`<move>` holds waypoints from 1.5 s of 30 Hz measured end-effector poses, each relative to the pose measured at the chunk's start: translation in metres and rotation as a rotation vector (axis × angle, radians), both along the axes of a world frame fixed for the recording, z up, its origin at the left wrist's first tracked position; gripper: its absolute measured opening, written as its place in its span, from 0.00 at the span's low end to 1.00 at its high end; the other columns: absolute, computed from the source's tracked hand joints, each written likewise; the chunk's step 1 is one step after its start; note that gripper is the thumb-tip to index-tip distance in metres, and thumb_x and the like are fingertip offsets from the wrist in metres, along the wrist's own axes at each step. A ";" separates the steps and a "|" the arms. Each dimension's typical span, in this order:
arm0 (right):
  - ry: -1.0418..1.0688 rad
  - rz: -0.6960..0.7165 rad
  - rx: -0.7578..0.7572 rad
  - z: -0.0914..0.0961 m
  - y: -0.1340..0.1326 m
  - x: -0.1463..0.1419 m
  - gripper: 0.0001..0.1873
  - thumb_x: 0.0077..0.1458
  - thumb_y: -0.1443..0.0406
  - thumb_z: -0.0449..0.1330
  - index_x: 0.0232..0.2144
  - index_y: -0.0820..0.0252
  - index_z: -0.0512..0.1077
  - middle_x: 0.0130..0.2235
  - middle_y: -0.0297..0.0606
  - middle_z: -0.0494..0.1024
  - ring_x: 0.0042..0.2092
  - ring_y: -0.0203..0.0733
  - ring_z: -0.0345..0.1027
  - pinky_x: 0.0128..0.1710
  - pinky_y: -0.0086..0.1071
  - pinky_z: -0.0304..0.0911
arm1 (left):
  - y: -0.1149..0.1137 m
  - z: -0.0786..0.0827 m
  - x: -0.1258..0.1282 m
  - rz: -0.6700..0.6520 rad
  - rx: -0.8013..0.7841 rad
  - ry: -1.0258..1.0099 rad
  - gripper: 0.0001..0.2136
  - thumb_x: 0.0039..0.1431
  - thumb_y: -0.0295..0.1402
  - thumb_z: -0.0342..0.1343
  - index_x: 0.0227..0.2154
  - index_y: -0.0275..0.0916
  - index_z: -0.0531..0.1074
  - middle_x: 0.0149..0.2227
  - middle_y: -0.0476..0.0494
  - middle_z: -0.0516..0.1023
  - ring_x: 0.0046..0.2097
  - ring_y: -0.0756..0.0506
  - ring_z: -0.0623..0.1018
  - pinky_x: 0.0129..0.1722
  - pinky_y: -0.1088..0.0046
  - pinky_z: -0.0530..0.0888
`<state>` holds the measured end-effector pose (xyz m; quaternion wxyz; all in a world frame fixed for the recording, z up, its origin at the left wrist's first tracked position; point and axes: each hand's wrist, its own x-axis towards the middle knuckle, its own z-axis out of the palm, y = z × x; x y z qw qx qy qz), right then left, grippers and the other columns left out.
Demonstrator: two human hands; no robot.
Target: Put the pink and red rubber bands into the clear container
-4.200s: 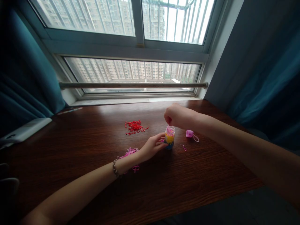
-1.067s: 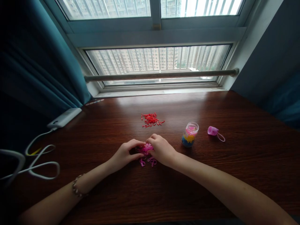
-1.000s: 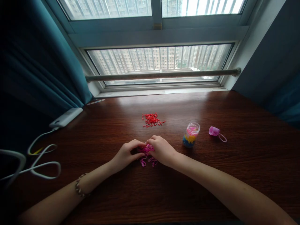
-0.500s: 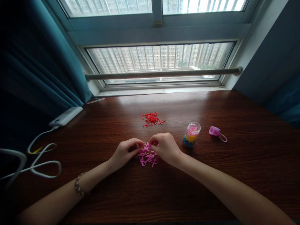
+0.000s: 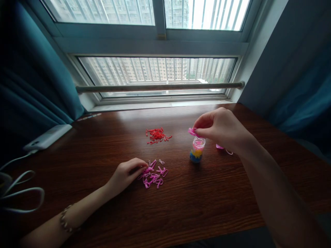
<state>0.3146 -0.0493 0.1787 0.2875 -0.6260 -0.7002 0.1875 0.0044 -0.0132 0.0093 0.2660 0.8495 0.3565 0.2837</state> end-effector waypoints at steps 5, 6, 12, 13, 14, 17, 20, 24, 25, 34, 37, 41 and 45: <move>-0.256 -0.019 -0.149 -0.003 0.011 0.012 0.07 0.43 0.64 0.60 0.24 0.61 0.77 0.23 0.35 0.76 0.24 0.35 0.68 0.20 0.24 0.59 | -0.001 0.001 0.002 -0.024 -0.007 0.003 0.05 0.57 0.31 0.51 0.32 0.37 0.72 0.33 0.46 0.75 0.36 0.50 0.74 0.37 0.76 0.70; -0.303 -0.020 -0.160 -0.005 0.013 0.009 0.06 0.43 0.65 0.59 0.24 0.61 0.77 0.23 0.35 0.76 0.24 0.35 0.68 0.20 0.24 0.59 | -0.001 0.001 0.002 -0.023 -0.007 0.004 0.05 0.57 0.31 0.51 0.32 0.37 0.72 0.33 0.46 0.75 0.36 0.50 0.74 0.37 0.77 0.70; -0.624 -0.054 -0.116 -0.014 0.024 -0.009 0.08 0.39 0.73 0.58 0.22 0.60 0.76 0.27 0.38 0.76 0.30 0.39 0.69 0.26 0.26 0.58 | -0.002 0.001 0.001 -0.014 -0.010 0.012 0.06 0.57 0.31 0.51 0.32 0.37 0.72 0.33 0.46 0.75 0.35 0.50 0.74 0.37 0.77 0.70; -0.657 -0.063 -0.114 -0.015 0.025 -0.010 0.08 0.39 0.73 0.58 0.22 0.60 0.76 0.27 0.38 0.76 0.31 0.40 0.70 0.26 0.26 0.58 | -0.002 0.002 0.001 -0.016 -0.010 0.016 0.06 0.57 0.31 0.51 0.32 0.37 0.72 0.33 0.45 0.75 0.35 0.50 0.74 0.36 0.77 0.70; -0.675 -0.073 -0.114 -0.016 0.025 -0.012 0.09 0.39 0.73 0.58 0.22 0.59 0.76 0.27 0.38 0.76 0.31 0.41 0.70 0.26 0.27 0.57 | -0.002 0.002 0.001 -0.018 -0.008 0.018 0.06 0.57 0.31 0.51 0.32 0.37 0.72 0.33 0.45 0.75 0.35 0.50 0.74 0.36 0.77 0.70; -0.646 -0.064 -0.121 -0.015 0.023 -0.013 0.10 0.39 0.74 0.57 0.22 0.60 0.77 0.26 0.39 0.76 0.28 0.39 0.69 0.23 0.26 0.56 | -0.003 0.003 0.001 -0.023 0.000 0.025 0.07 0.58 0.31 0.50 0.33 0.37 0.72 0.33 0.45 0.75 0.35 0.49 0.74 0.37 0.76 0.70; -0.589 -0.021 -0.128 -0.011 0.018 -0.012 0.12 0.39 0.76 0.55 0.22 0.60 0.77 0.23 0.39 0.75 0.23 0.35 0.66 0.19 0.25 0.54 | -0.002 0.002 0.000 -0.026 0.004 0.033 0.07 0.58 0.30 0.49 0.33 0.38 0.72 0.33 0.45 0.75 0.35 0.49 0.74 0.37 0.76 0.70; -0.590 0.032 -0.047 -0.008 0.014 -0.008 0.13 0.40 0.77 0.54 0.21 0.61 0.77 0.23 0.38 0.74 0.23 0.34 0.65 0.18 0.25 0.55 | -0.002 0.002 0.000 -0.029 0.001 0.030 0.06 0.58 0.30 0.50 0.33 0.38 0.71 0.33 0.45 0.75 0.36 0.49 0.74 0.37 0.76 0.70; -0.594 0.040 -0.029 -0.008 0.015 -0.006 0.14 0.40 0.77 0.54 0.21 0.61 0.77 0.25 0.38 0.75 0.24 0.35 0.65 0.19 0.25 0.56 | -0.002 0.002 0.001 -0.031 -0.001 0.030 0.06 0.58 0.30 0.50 0.33 0.38 0.71 0.33 0.46 0.75 0.36 0.49 0.74 0.37 0.76 0.70; -0.424 0.053 0.006 -0.006 0.019 -0.001 0.11 0.44 0.75 0.56 0.26 0.61 0.78 0.31 0.39 0.78 0.33 0.41 0.71 0.33 0.28 0.65 | -0.003 0.001 0.000 -0.035 -0.004 0.025 0.06 0.58 0.29 0.50 0.33 0.38 0.71 0.34 0.46 0.75 0.36 0.49 0.74 0.38 0.76 0.70; -0.361 0.012 -0.019 -0.006 0.017 -0.002 0.11 0.42 0.75 0.57 0.25 0.61 0.78 0.28 0.37 0.78 0.31 0.40 0.72 0.31 0.27 0.66 | -0.002 0.001 0.000 -0.034 0.001 0.024 0.06 0.58 0.29 0.50 0.33 0.38 0.71 0.34 0.46 0.75 0.36 0.49 0.74 0.38 0.76 0.70; -0.290 0.015 -0.014 -0.009 0.014 0.001 0.09 0.42 0.73 0.58 0.23 0.59 0.78 0.24 0.34 0.78 0.27 0.37 0.71 0.24 0.24 0.64 | -0.002 0.002 0.001 -0.035 0.004 0.025 0.06 0.58 0.29 0.49 0.33 0.38 0.71 0.34 0.46 0.75 0.36 0.49 0.74 0.37 0.76 0.70; -0.257 0.062 0.009 -0.015 0.012 0.007 0.09 0.43 0.71 0.57 0.24 0.59 0.78 0.25 0.33 0.78 0.26 0.36 0.71 0.24 0.24 0.64 | -0.003 0.005 0.001 -0.030 -0.009 0.012 0.06 0.57 0.29 0.50 0.33 0.38 0.72 0.33 0.45 0.75 0.36 0.49 0.74 0.37 0.76 0.71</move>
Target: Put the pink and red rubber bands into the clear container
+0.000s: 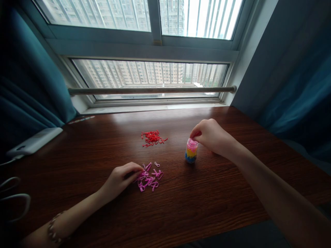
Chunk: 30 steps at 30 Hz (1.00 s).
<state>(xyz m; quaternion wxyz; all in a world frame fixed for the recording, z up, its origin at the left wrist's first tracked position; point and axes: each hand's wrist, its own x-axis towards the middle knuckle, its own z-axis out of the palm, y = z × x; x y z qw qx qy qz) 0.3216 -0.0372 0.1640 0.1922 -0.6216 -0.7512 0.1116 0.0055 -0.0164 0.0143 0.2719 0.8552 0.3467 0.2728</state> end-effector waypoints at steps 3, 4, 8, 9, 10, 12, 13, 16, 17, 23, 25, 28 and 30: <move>0.036 0.018 0.031 -0.005 0.000 0.004 0.09 0.44 0.71 0.56 0.25 0.59 0.77 0.24 0.33 0.78 0.26 0.36 0.71 0.24 0.24 0.64 | -0.001 0.002 0.000 0.009 -0.004 -0.013 0.06 0.57 0.29 0.50 0.33 0.38 0.72 0.33 0.45 0.75 0.35 0.49 0.74 0.36 0.76 0.71; 0.044 0.021 0.040 -0.006 0.000 0.005 0.09 0.44 0.70 0.56 0.25 0.59 0.77 0.24 0.33 0.78 0.26 0.36 0.70 0.24 0.25 0.65 | -0.002 0.002 0.000 0.009 -0.003 -0.014 0.06 0.57 0.29 0.50 0.33 0.38 0.72 0.33 0.46 0.75 0.35 0.49 0.74 0.36 0.76 0.71; 0.044 0.024 0.052 -0.006 -0.002 0.007 0.08 0.44 0.69 0.57 0.25 0.59 0.77 0.24 0.33 0.77 0.26 0.36 0.70 0.23 0.24 0.64 | -0.003 0.003 0.000 -0.003 0.004 -0.004 0.06 0.57 0.30 0.50 0.32 0.38 0.72 0.33 0.45 0.75 0.35 0.49 0.74 0.36 0.76 0.71; 0.045 0.021 0.047 -0.006 -0.004 0.007 0.08 0.45 0.69 0.56 0.26 0.59 0.76 0.25 0.33 0.77 0.26 0.36 0.71 0.24 0.24 0.64 | -0.003 0.003 0.001 -0.004 0.003 -0.002 0.06 0.57 0.30 0.50 0.32 0.38 0.72 0.33 0.45 0.75 0.35 0.49 0.74 0.36 0.76 0.71; 0.049 0.020 0.036 -0.007 -0.006 0.006 0.08 0.46 0.69 0.56 0.28 0.59 0.76 0.26 0.33 0.78 0.27 0.35 0.71 0.24 0.24 0.64 | -0.003 0.003 0.001 -0.002 0.002 -0.002 0.06 0.57 0.30 0.50 0.32 0.38 0.72 0.33 0.45 0.75 0.35 0.49 0.74 0.36 0.76 0.71; 0.066 0.038 -0.007 -0.009 -0.010 0.007 0.12 0.47 0.69 0.56 0.36 0.59 0.74 0.30 0.33 0.78 0.28 0.35 0.71 0.25 0.24 0.64 | -0.002 0.003 0.001 0.001 -0.005 -0.002 0.06 0.57 0.30 0.50 0.32 0.38 0.72 0.32 0.45 0.75 0.35 0.49 0.74 0.36 0.76 0.71; 0.070 0.057 -0.031 -0.011 -0.012 0.008 0.15 0.47 0.69 0.56 0.40 0.59 0.71 0.32 0.34 0.78 0.29 0.35 0.71 0.26 0.23 0.64 | -0.002 0.003 0.001 0.001 -0.009 -0.001 0.06 0.57 0.30 0.50 0.32 0.38 0.72 0.33 0.46 0.75 0.35 0.49 0.74 0.36 0.76 0.71; 0.003 0.101 -0.101 -0.020 -0.013 0.011 0.28 0.46 0.69 0.57 0.52 0.59 0.61 0.34 0.36 0.78 0.31 0.36 0.71 0.28 0.24 0.63 | -0.002 0.002 0.001 -0.003 -0.010 -0.007 0.06 0.57 0.31 0.50 0.32 0.38 0.72 0.33 0.45 0.75 0.35 0.49 0.74 0.36 0.76 0.71; -0.037 0.105 -0.118 -0.023 -0.013 0.012 0.32 0.45 0.69 0.57 0.54 0.59 0.58 0.33 0.37 0.78 0.30 0.37 0.71 0.27 0.25 0.63 | -0.002 0.001 0.001 -0.003 -0.008 -0.011 0.06 0.57 0.31 0.50 0.33 0.38 0.72 0.33 0.45 0.75 0.35 0.49 0.74 0.37 0.75 0.71; -0.141 0.130 -0.202 -0.036 0.000 0.010 0.36 0.44 0.70 0.57 0.57 0.61 0.54 0.32 0.38 0.77 0.29 0.38 0.70 0.27 0.25 0.60 | -0.001 0.001 0.000 -0.002 0.000 -0.007 0.07 0.58 0.31 0.49 0.33 0.38 0.72 0.33 0.45 0.75 0.35 0.49 0.74 0.37 0.75 0.71; -0.184 0.139 -0.215 -0.038 0.003 0.007 0.36 0.45 0.70 0.56 0.57 0.60 0.54 0.31 0.38 0.77 0.28 0.37 0.70 0.27 0.25 0.59 | 0.001 0.004 -0.002 0.021 0.012 0.007 0.07 0.58 0.32 0.49 0.33 0.38 0.72 0.33 0.45 0.75 0.36 0.49 0.74 0.37 0.76 0.70; -0.239 0.149 -0.190 -0.039 0.004 0.005 0.34 0.46 0.70 0.56 0.57 0.60 0.55 0.32 0.39 0.77 0.28 0.38 0.70 0.26 0.26 0.59 | 0.004 0.013 -0.007 0.099 0.030 0.090 0.08 0.56 0.37 0.51 0.33 0.38 0.71 0.33 0.46 0.73 0.34 0.48 0.73 0.34 0.75 0.69; -0.233 0.145 -0.152 -0.039 0.002 0.006 0.32 0.47 0.69 0.56 0.56 0.59 0.57 0.32 0.39 0.77 0.28 0.39 0.70 0.26 0.27 0.60 | 0.002 0.019 -0.011 0.137 0.015 0.181 0.12 0.51 0.42 0.55 0.33 0.38 0.71 0.32 0.46 0.72 0.32 0.48 0.71 0.31 0.75 0.68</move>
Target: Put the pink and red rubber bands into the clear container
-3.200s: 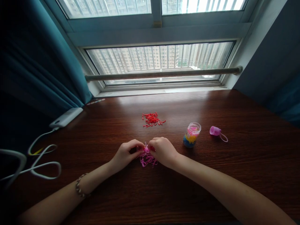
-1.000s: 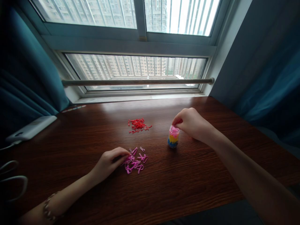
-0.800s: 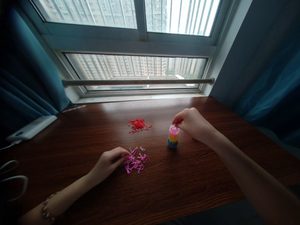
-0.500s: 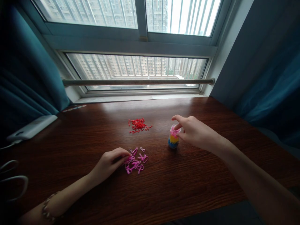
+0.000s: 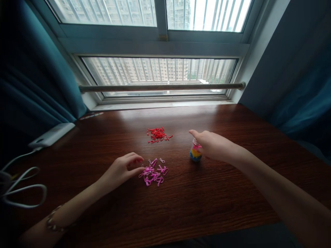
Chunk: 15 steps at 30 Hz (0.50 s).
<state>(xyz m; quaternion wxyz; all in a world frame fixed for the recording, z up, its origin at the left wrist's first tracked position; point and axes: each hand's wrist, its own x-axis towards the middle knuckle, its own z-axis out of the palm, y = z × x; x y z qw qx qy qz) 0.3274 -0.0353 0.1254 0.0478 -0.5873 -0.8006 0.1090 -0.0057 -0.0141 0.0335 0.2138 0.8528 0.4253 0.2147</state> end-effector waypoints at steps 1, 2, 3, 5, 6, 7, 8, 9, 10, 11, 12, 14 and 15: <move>0.019 0.000 0.017 0.001 -0.001 0.001 0.31 0.47 0.69 0.56 0.56 0.59 0.58 0.32 0.39 0.77 0.29 0.39 0.70 0.27 0.27 0.60 | -0.002 0.002 -0.001 0.008 -0.024 0.041 0.15 0.48 0.44 0.57 0.33 0.37 0.70 0.31 0.47 0.71 0.31 0.48 0.71 0.30 0.75 0.68; 0.046 0.003 0.030 0.001 -0.003 0.001 0.30 0.47 0.68 0.56 0.55 0.58 0.59 0.33 0.39 0.77 0.31 0.39 0.71 0.28 0.27 0.62 | -0.004 0.004 -0.002 0.008 -0.054 0.075 0.18 0.45 0.46 0.59 0.33 0.37 0.69 0.31 0.47 0.70 0.31 0.48 0.70 0.29 0.75 0.67; 0.078 0.006 0.038 0.002 -0.004 0.002 0.29 0.48 0.68 0.56 0.55 0.58 0.60 0.34 0.39 0.77 0.32 0.40 0.71 0.30 0.27 0.63 | -0.007 0.004 -0.001 0.005 -0.085 0.099 0.20 0.42 0.47 0.60 0.33 0.37 0.69 0.31 0.47 0.69 0.30 0.48 0.70 0.29 0.75 0.67; 0.145 0.011 0.047 0.003 -0.006 0.004 0.28 0.48 0.68 0.56 0.54 0.58 0.61 0.37 0.39 0.77 0.35 0.40 0.71 0.33 0.28 0.64 | -0.014 0.003 0.002 -0.005 -0.131 0.125 0.21 0.39 0.47 0.62 0.33 0.38 0.68 0.32 0.48 0.68 0.31 0.48 0.70 0.29 0.75 0.67; 0.173 0.008 0.051 0.003 -0.007 0.004 0.27 0.48 0.67 0.56 0.53 0.57 0.62 0.37 0.39 0.77 0.36 0.40 0.71 0.33 0.28 0.65 | -0.018 0.001 0.004 -0.004 -0.142 0.129 0.21 0.38 0.46 0.63 0.33 0.38 0.68 0.33 0.48 0.68 0.32 0.47 0.70 0.30 0.75 0.67; 0.194 0.002 0.054 0.004 -0.008 0.005 0.27 0.49 0.67 0.56 0.53 0.57 0.62 0.37 0.38 0.77 0.35 0.39 0.72 0.33 0.28 0.65 | -0.021 -0.001 0.007 0.001 -0.146 0.124 0.22 0.38 0.45 0.64 0.34 0.38 0.68 0.34 0.48 0.68 0.33 0.47 0.70 0.31 0.74 0.67; 0.210 -0.006 0.059 0.004 -0.008 0.005 0.26 0.49 0.67 0.56 0.52 0.57 0.63 0.37 0.38 0.77 0.34 0.39 0.72 0.33 0.27 0.66 | -0.023 -0.003 0.010 0.010 -0.147 0.112 0.22 0.38 0.43 0.64 0.36 0.38 0.67 0.35 0.47 0.68 0.34 0.47 0.70 0.32 0.74 0.67; 0.223 -0.011 0.064 0.005 -0.009 0.005 0.26 0.49 0.67 0.56 0.52 0.57 0.63 0.37 0.37 0.78 0.33 0.38 0.72 0.32 0.27 0.66 | -0.025 -0.004 0.013 0.023 -0.150 0.097 0.23 0.38 0.42 0.64 0.38 0.38 0.67 0.36 0.47 0.68 0.35 0.46 0.70 0.32 0.74 0.67; 0.234 -0.013 0.068 0.005 -0.009 0.006 0.25 0.49 0.66 0.56 0.52 0.57 0.63 0.37 0.36 0.78 0.32 0.37 0.72 0.32 0.27 0.66 | -0.026 -0.005 0.016 0.035 -0.155 0.083 0.24 0.38 0.40 0.65 0.40 0.38 0.66 0.36 0.47 0.68 0.35 0.46 0.70 0.33 0.74 0.67; 0.245 -0.014 0.071 0.006 -0.010 0.006 0.24 0.49 0.66 0.56 0.51 0.57 0.64 0.37 0.36 0.78 0.31 0.37 0.72 0.32 0.27 0.66 | -0.026 -0.006 0.017 0.043 -0.160 0.073 0.25 0.39 0.39 0.65 0.41 0.38 0.66 0.36 0.46 0.68 0.35 0.46 0.70 0.33 0.74 0.67; 0.256 -0.014 0.073 0.006 -0.011 0.006 0.24 0.49 0.66 0.56 0.51 0.57 0.64 0.37 0.36 0.78 0.31 0.36 0.72 0.32 0.27 0.66 | -0.026 -0.006 0.019 0.041 -0.166 0.069 0.23 0.40 0.37 0.64 0.41 0.38 0.66 0.35 0.47 0.69 0.35 0.46 0.70 0.34 0.74 0.67; 0.280 -0.012 0.077 0.007 -0.012 0.006 0.22 0.50 0.65 0.57 0.49 0.57 0.66 0.37 0.36 0.78 0.31 0.36 0.72 0.31 0.27 0.67 | -0.025 -0.004 0.020 0.016 -0.178 0.071 0.17 0.43 0.36 0.62 0.37 0.38 0.69 0.34 0.47 0.69 0.34 0.47 0.70 0.34 0.74 0.67; 0.295 -0.011 0.075 0.007 -0.014 0.006 0.22 0.50 0.64 0.57 0.49 0.58 0.66 0.38 0.36 0.77 0.30 0.36 0.72 0.30 0.27 0.67 | -0.025 -0.003 0.020 -0.003 -0.182 0.073 0.13 0.45 0.36 0.61 0.34 0.38 0.70 0.33 0.48 0.69 0.34 0.48 0.70 0.33 0.75 0.67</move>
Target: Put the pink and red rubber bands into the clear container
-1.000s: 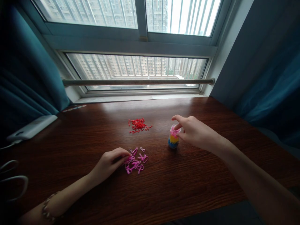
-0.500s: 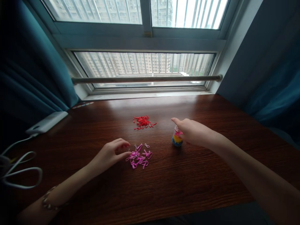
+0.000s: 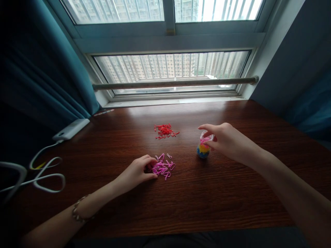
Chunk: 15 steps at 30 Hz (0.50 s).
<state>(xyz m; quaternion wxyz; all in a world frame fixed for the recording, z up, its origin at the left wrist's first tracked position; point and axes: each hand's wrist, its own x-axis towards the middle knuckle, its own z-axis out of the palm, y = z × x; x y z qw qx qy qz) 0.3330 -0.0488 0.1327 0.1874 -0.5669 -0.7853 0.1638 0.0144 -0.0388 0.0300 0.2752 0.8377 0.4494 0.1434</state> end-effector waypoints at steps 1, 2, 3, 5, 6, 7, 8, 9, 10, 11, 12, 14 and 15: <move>0.016 0.001 0.000 0.000 -0.001 0.000 0.21 0.50 0.63 0.57 0.48 0.58 0.66 0.38 0.36 0.77 0.29 0.36 0.72 0.29 0.27 0.67 | 0.001 0.001 0.000 -0.017 -0.002 0.000 0.10 0.48 0.36 0.59 0.32 0.38 0.71 0.32 0.48 0.70 0.33 0.48 0.70 0.33 0.76 0.66; 0.031 -0.001 0.002 0.001 -0.003 0.000 0.21 0.50 0.63 0.58 0.48 0.58 0.67 0.38 0.36 0.77 0.28 0.35 0.72 0.28 0.27 0.67 | 0.001 0.002 0.000 -0.031 -0.003 0.000 0.08 0.50 0.36 0.58 0.31 0.37 0.71 0.32 0.48 0.70 0.33 0.49 0.70 0.32 0.76 0.66; 0.043 -0.003 0.007 0.001 -0.004 0.001 0.21 0.49 0.63 0.58 0.48 0.58 0.67 0.37 0.36 0.77 0.27 0.35 0.71 0.27 0.27 0.67 | 0.002 0.002 0.000 -0.042 -0.001 0.004 0.07 0.52 0.36 0.56 0.29 0.37 0.72 0.31 0.48 0.70 0.32 0.50 0.70 0.32 0.77 0.66; 0.058 -0.013 0.022 0.003 -0.009 0.002 0.21 0.49 0.63 0.58 0.47 0.57 0.67 0.37 0.35 0.78 0.25 0.33 0.70 0.26 0.27 0.66 | 0.002 0.003 0.001 -0.064 0.012 0.019 0.08 0.55 0.35 0.53 0.28 0.36 0.72 0.29 0.47 0.71 0.30 0.51 0.70 0.31 0.77 0.65; 0.063 -0.020 0.040 0.004 -0.011 0.003 0.20 0.49 0.63 0.59 0.47 0.57 0.68 0.36 0.35 0.78 0.24 0.33 0.70 0.25 0.27 0.66 | 0.002 0.003 0.002 -0.082 0.022 0.028 0.09 0.56 0.35 0.52 0.27 0.36 0.73 0.29 0.47 0.71 0.30 0.51 0.69 0.31 0.77 0.65; 0.063 -0.028 0.070 0.006 -0.015 0.004 0.20 0.49 0.63 0.59 0.47 0.56 0.68 0.35 0.34 0.78 0.24 0.33 0.70 0.25 0.27 0.66 | 0.002 0.003 0.002 -0.102 0.033 0.038 0.09 0.57 0.34 0.51 0.27 0.36 0.73 0.29 0.47 0.71 0.30 0.51 0.69 0.31 0.77 0.65; 0.061 -0.042 0.115 0.008 -0.019 0.004 0.19 0.49 0.63 0.59 0.46 0.56 0.69 0.33 0.34 0.78 0.23 0.34 0.70 0.24 0.27 0.65 | 0.002 0.003 0.002 -0.124 0.046 0.046 0.09 0.57 0.34 0.51 0.27 0.36 0.73 0.29 0.47 0.71 0.30 0.51 0.69 0.31 0.77 0.66; 0.059 -0.060 0.177 0.009 -0.024 0.003 0.18 0.49 0.62 0.59 0.45 0.55 0.70 0.31 0.33 0.78 0.23 0.35 0.70 0.24 0.28 0.65 | 0.002 0.002 0.002 -0.146 0.061 0.053 0.10 0.58 0.33 0.50 0.27 0.36 0.73 0.30 0.46 0.71 0.31 0.51 0.70 0.32 0.78 0.66; 0.059 -0.082 0.250 0.010 -0.029 0.001 0.17 0.49 0.61 0.59 0.43 0.56 0.71 0.30 0.33 0.78 0.23 0.35 0.70 0.24 0.29 0.65 | 0.002 0.002 0.002 -0.167 0.074 0.055 0.10 0.58 0.33 0.49 0.27 0.36 0.73 0.30 0.46 0.71 0.31 0.51 0.70 0.32 0.78 0.66; 0.062 -0.100 0.327 0.011 -0.034 -0.002 0.15 0.49 0.61 0.59 0.41 0.56 0.72 0.29 0.34 0.78 0.22 0.35 0.70 0.24 0.29 0.65 | 0.003 0.001 0.002 -0.185 0.089 0.054 0.10 0.58 0.33 0.49 0.27 0.36 0.72 0.31 0.46 0.71 0.32 0.51 0.70 0.33 0.77 0.66; 0.069 -0.111 0.403 0.011 -0.039 -0.006 0.13 0.50 0.61 0.59 0.40 0.56 0.72 0.30 0.34 0.78 0.22 0.36 0.70 0.25 0.30 0.65 | 0.004 0.000 0.002 -0.200 0.104 0.049 0.09 0.59 0.33 0.49 0.28 0.36 0.72 0.31 0.46 0.71 0.32 0.50 0.70 0.33 0.77 0.67; 0.082 -0.091 0.527 0.006 -0.049 -0.015 0.10 0.51 0.63 0.58 0.37 0.57 0.73 0.31 0.35 0.79 0.23 0.36 0.70 0.26 0.30 0.66 | 0.006 -0.001 0.001 -0.214 0.134 0.033 0.09 0.59 0.34 0.49 0.28 0.36 0.71 0.32 0.45 0.71 0.33 0.50 0.70 0.34 0.77 0.67; 0.085 -0.058 0.569 0.002 -0.053 -0.020 0.08 0.51 0.65 0.57 0.36 0.57 0.73 0.32 0.35 0.79 0.24 0.36 0.71 0.27 0.29 0.66 | 0.008 -0.001 0.001 -0.213 0.150 0.024 0.09 0.58 0.34 0.49 0.28 0.36 0.71 0.32 0.45 0.71 0.34 0.49 0.70 0.35 0.76 0.67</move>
